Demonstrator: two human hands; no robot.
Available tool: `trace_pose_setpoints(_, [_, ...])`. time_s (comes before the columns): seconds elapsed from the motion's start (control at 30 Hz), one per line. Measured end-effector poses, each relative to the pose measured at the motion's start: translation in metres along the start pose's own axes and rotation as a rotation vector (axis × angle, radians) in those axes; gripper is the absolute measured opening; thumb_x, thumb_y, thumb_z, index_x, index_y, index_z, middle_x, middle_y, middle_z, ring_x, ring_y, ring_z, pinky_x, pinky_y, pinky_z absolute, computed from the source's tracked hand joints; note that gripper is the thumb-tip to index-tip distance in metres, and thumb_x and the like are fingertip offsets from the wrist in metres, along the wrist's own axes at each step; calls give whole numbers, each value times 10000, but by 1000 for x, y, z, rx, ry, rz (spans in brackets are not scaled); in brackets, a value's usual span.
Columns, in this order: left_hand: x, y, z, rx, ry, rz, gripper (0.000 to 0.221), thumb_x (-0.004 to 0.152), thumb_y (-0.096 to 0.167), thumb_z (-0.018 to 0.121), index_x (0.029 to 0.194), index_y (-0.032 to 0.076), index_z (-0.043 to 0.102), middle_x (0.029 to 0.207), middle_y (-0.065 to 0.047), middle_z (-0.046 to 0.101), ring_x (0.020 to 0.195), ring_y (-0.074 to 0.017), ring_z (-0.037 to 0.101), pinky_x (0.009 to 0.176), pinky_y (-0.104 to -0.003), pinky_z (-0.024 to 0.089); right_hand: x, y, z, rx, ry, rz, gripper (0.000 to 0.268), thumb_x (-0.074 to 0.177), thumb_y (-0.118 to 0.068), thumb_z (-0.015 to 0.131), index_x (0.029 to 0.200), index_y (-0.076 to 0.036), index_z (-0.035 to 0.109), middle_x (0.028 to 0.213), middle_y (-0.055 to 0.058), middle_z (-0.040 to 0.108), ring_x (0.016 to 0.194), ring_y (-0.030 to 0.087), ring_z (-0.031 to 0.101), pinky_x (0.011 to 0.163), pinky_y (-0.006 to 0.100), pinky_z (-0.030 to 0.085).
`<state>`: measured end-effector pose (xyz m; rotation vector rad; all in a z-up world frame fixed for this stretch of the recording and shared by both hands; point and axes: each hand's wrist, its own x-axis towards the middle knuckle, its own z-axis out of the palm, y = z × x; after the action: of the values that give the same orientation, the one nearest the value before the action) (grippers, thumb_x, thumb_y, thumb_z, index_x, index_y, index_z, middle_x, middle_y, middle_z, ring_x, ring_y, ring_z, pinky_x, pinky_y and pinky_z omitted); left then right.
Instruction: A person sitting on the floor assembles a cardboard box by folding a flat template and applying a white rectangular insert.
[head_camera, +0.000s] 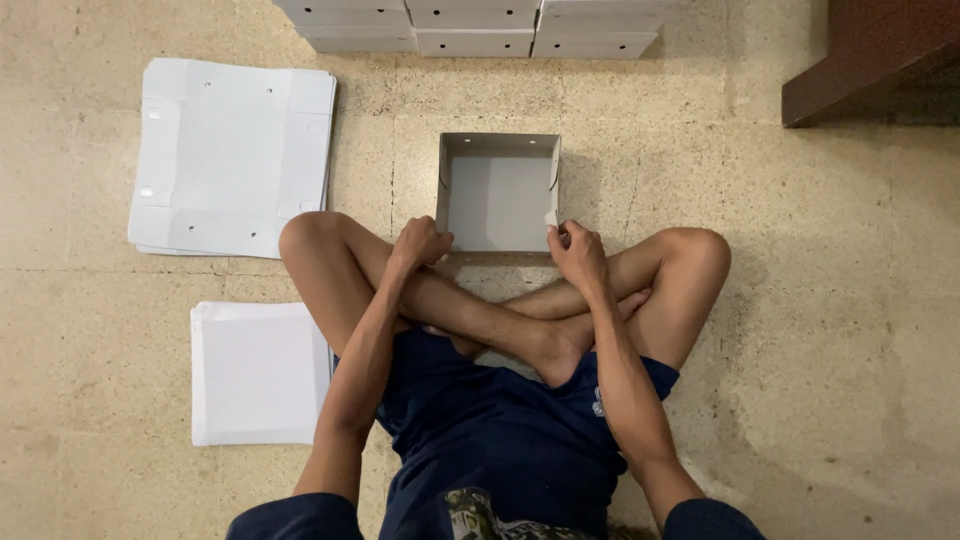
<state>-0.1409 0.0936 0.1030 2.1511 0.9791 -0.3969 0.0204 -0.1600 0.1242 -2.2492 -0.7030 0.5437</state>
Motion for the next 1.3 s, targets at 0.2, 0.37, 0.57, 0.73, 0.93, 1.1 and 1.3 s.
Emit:
trace_pose_setpoints(0.2, [36, -31, 25, 57, 33, 6, 481, 789, 313, 652, 930, -143, 714, 854, -378, 667, 907, -532, 688, 735, -614, 559, 3, 5, 3, 1, -19, 13, 438, 1015, -355, 549, 916, 47, 693, 695, 227, 681, 632, 372, 690, 512, 426, 512])
trace_pose_setpoints(0.37, [37, -30, 30, 27, 16, -42, 479, 791, 310, 657, 943, -142, 712, 885, -369, 673, 926, -523, 688, 730, -587, 565, 4, 4, 1, 27, -40, 3, 463, 1025, -346, 520, 861, 59, 672, 624, 221, 635, 534, 312, 630, 458, 390, 450])
trace_pose_setpoints(0.57, [36, -28, 28, 53, 27, -17, 464, 813, 284, 649, 944, -156, 710, 902, -381, 673, 933, -520, 688, 736, -586, 564, 5, 11, 2, 46, -50, -10, 493, 1038, -361, 504, 855, 69, 660, 616, 223, 618, 519, 281, 605, 445, 374, 425])
trace_pose_setpoints(0.73, [63, -50, 46, 43, 24, -34, 439, 829, 264, 645, 986, -140, 717, 933, -376, 677, 952, -521, 684, 743, -580, 570, 3, 4, -1, 46, -79, 11, 488, 1044, -364, 488, 828, 47, 638, 604, 182, 588, 526, 221, 549, 464, 355, 402])
trace_pose_setpoints(0.93, [31, -22, 24, 57, 5, -33, 438, 824, 268, 642, 990, -131, 709, 925, -363, 682, 941, -504, 695, 742, -566, 575, 6, 12, 3, 44, -82, 14, 510, 1031, -381, 505, 844, 73, 644, 638, 237, 612, 548, 294, 604, 467, 395, 412])
trace_pose_setpoints(1.1, [36, -27, 30, 41, 43, -38, 399, 812, 248, 592, 912, -117, 717, 856, -356, 682, 867, -504, 707, 677, -588, 573, 7, 17, 4, 34, -103, 18, 553, 1041, -430, 499, 863, 73, 646, 698, 279, 630, 633, 361, 655, 521, 424, 454])
trace_pose_setpoints(1.3, [24, -13, 25, 191, 118, -44, 339, 856, 216, 555, 865, -69, 738, 801, -299, 696, 850, -441, 729, 655, -526, 597, 4, 10, 1, 55, -122, 62, 579, 1035, -474, 493, 897, 63, 660, 742, 258, 651, 686, 342, 664, 561, 428, 484])
